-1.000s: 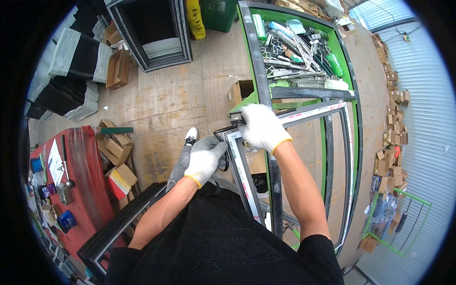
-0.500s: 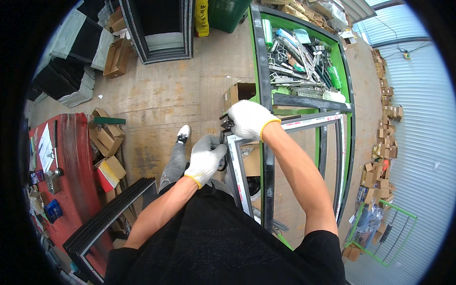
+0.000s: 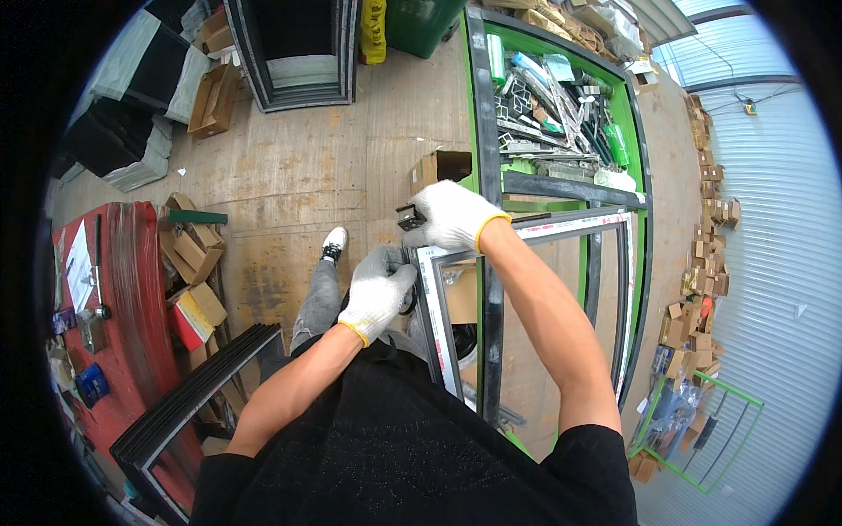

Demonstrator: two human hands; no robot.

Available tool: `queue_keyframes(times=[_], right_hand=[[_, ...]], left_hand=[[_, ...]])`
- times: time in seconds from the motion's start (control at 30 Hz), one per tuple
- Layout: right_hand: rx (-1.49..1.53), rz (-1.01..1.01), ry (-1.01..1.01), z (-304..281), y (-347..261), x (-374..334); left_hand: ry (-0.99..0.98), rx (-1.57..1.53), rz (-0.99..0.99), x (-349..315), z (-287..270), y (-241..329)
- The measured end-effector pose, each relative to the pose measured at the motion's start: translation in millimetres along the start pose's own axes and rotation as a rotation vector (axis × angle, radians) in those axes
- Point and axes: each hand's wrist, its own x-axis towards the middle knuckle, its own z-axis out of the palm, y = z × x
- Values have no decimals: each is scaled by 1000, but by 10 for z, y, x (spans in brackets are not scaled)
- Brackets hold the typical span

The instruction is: The person uses a pneumatic rivet gun to fasten metal window frame corners on a green jig, then stacks completed frames on a red workbench. The person repeats this process for multiple frames, handling each frame individually and securing each corner before moving to the next.

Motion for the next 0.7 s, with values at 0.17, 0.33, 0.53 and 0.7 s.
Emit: queue_keyframes(times=[0.17,0.33,0.53,0.7], right_hand=[[59,-35,31,-65,15,-53],[-12,22,-27,-73,4,-15],[-37,19,16,-125,-69,-61],[-10,-6,5,-172,-88,-73]], left_hand=[[23,127,125,56,-12,37],[24,459,438,197,4,-34],[-49,139,82,158,-46,64],[-86,69,8,180,-63,79]])
